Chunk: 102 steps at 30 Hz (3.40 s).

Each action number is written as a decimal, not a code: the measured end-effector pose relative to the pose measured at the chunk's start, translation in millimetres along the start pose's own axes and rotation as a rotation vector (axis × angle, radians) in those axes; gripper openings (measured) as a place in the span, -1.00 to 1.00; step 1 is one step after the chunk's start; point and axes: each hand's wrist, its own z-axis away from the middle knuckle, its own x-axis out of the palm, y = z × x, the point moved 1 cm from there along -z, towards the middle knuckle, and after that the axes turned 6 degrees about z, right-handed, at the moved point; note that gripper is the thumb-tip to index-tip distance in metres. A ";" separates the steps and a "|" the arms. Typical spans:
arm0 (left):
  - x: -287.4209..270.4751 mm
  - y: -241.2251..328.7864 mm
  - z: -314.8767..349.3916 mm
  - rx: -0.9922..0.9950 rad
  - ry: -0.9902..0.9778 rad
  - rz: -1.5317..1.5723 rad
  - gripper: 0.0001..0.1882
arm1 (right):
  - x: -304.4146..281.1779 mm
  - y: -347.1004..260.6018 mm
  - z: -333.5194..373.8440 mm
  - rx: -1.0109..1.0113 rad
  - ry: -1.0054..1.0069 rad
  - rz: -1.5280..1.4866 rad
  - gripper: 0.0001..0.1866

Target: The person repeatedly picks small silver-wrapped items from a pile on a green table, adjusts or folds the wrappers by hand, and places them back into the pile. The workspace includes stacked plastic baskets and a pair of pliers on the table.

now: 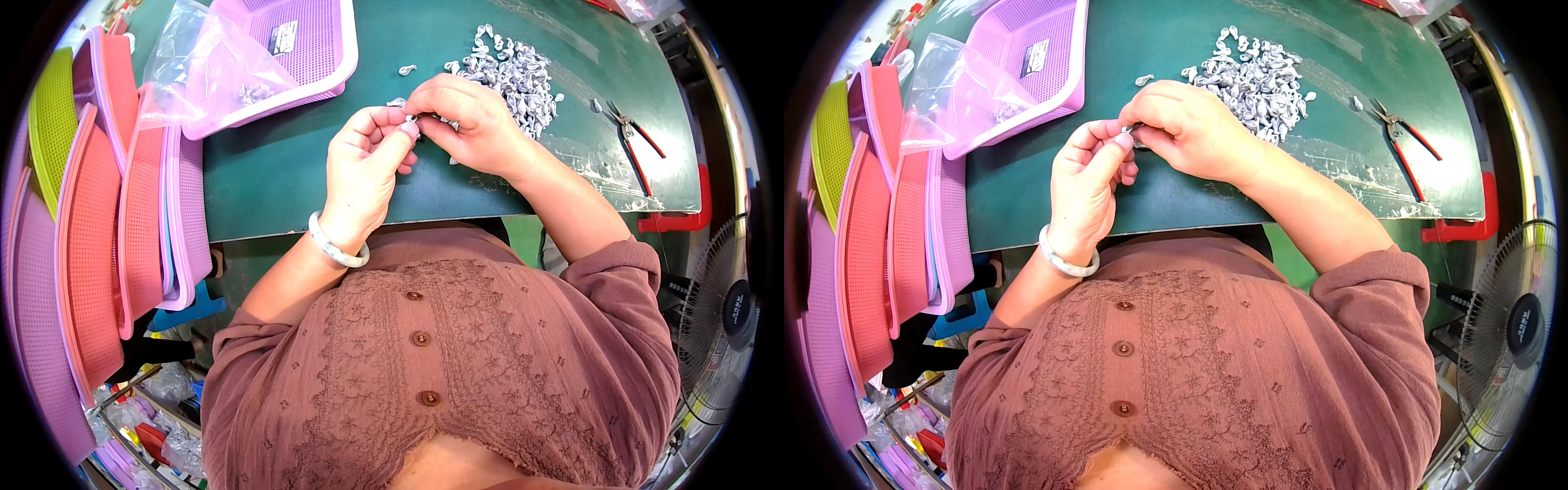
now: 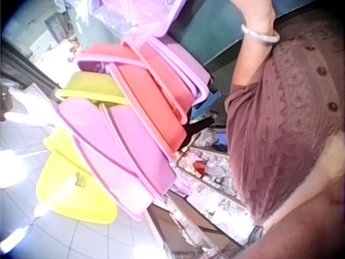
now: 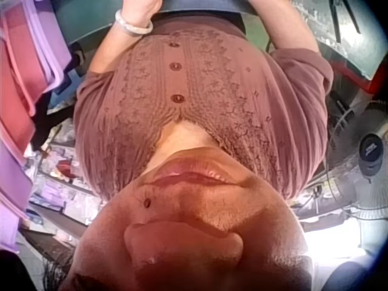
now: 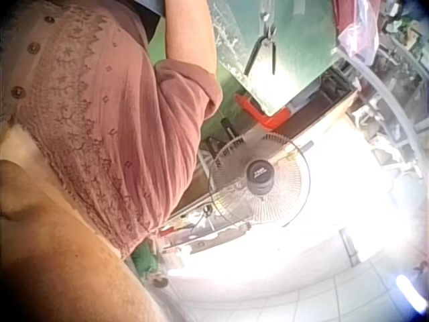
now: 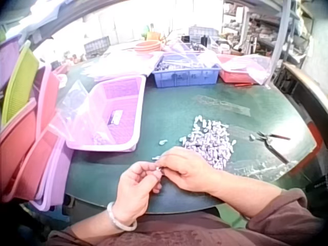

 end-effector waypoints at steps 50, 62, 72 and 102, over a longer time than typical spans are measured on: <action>-31.3 0.1 1.4 -0.028 -0.002 -0.266 -0.87 | -167.2 127.8 88.4 0.798 -0.378 0.928 -0.81; -20.6 -4.9 -21.0 0.526 -0.182 -1.235 -0.82 | -80.5 34.6 30.0 0.311 -0.132 0.527 -0.75; -29.3 2.0 -2.5 0.083 -0.131 -0.481 -0.88 | -29.9 -24.9 27.5 0.528 -0.065 -0.171 -0.65; -31.0 -6.6 7.1 -0.197 -0.264 0.186 -0.81 | 19.5 -50.9 22.8 0.394 0.254 -0.339 -0.58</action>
